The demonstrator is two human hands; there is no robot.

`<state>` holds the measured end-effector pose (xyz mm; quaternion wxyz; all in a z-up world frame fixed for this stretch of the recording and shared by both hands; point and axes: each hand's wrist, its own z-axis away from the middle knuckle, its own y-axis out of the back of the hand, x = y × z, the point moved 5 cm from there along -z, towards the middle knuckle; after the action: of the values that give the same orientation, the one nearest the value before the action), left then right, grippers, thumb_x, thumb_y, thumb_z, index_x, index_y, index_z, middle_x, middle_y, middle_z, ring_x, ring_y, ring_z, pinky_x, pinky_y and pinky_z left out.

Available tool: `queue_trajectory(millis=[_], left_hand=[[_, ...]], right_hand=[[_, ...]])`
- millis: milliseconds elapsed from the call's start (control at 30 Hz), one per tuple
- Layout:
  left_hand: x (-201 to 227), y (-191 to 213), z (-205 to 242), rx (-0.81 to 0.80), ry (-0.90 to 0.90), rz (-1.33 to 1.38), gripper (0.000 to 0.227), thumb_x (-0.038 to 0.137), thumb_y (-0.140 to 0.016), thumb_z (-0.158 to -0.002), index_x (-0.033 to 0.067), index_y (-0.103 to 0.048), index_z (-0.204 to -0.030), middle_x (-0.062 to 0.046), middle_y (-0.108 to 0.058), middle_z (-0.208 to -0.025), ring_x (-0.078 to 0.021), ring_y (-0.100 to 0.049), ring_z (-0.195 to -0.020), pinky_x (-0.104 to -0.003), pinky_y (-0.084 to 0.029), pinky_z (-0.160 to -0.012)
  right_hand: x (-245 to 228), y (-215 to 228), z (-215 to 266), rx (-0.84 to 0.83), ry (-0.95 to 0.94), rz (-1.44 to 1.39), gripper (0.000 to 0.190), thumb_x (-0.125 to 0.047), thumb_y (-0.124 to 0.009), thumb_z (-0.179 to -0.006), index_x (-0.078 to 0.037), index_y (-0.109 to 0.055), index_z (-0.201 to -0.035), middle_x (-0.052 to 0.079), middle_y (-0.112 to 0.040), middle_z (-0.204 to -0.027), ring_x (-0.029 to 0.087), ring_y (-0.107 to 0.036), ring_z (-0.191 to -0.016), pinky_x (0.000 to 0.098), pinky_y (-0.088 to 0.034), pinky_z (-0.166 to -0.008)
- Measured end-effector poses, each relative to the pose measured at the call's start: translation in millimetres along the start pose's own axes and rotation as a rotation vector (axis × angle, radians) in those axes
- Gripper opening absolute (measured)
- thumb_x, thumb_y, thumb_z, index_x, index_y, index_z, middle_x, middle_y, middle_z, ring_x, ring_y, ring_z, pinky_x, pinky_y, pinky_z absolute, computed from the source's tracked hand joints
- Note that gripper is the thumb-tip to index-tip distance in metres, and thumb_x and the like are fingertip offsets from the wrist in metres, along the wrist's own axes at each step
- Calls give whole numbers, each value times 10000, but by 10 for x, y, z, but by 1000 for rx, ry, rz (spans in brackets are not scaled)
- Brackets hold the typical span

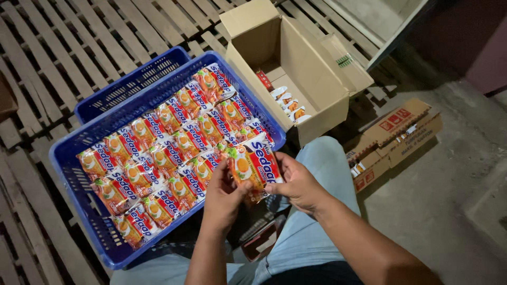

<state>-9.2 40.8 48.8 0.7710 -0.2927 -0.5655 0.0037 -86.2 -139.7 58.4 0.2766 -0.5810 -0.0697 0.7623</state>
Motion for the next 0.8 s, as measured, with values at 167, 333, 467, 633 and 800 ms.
queue_trajectory(millis=[167, 333, 467, 633, 800], left_hand=[[54, 233, -20, 224, 137, 15, 788, -15, -785, -849, 5, -509, -1587, -192, -715, -1426, -266, -702, -1237, -433, -611, -1060], [204, 703, -13, 381, 143, -18, 993, -33, -757, -884, 116, -316, -1761, -194, -788, -1255, -258, -739, -1110, -464, -634, -942], [206, 1118, -104, 460, 124, -57, 865, 32, -741, -918, 66, -396, -1710, -143, -728, -1323, -219, -687, -1195, -416, -590, -1020], [371, 1432, -302, 523, 139, -187, 781, 94, -744, -948, 119, -476, -1681, -113, -612, -1221, -252, -712, -1085, -410, -632, -915], [812, 1486, -797, 551, 166, -556, 764, 177, -855, -953, 72, -542, -1641, -321, -719, -1310, -428, -732, -1196, -530, -587, -1001]], right_hand=[[-154, 129, -194, -32, -125, 425, 923, -398, -810, -807, -72, -491, -1610, 136, -706, -1482, 219, -691, -1311, 388, -565, -1118], [-319, 477, -600, 188, -378, 1314, 993, -657, -735, -889, -189, -359, -1680, 122, -586, -1617, 330, -621, -1437, 476, -508, -1143], [-163, 620, -991, 153, -395, 1415, 875, -711, -796, -792, -164, -587, -1444, 168, -713, -1415, 370, -691, -1317, 485, -551, -1033], [119, 705, -1493, -161, -34, 1286, 896, -678, -868, -732, -240, -674, -1489, 42, -707, -1522, 178, -653, -1387, 318, -454, -1215], [-365, 137, -1361, -49, -383, 1255, 1009, -482, -1037, -655, 67, -647, -1406, 318, -732, -1378, 453, -677, -1348, 557, -593, -1104]])
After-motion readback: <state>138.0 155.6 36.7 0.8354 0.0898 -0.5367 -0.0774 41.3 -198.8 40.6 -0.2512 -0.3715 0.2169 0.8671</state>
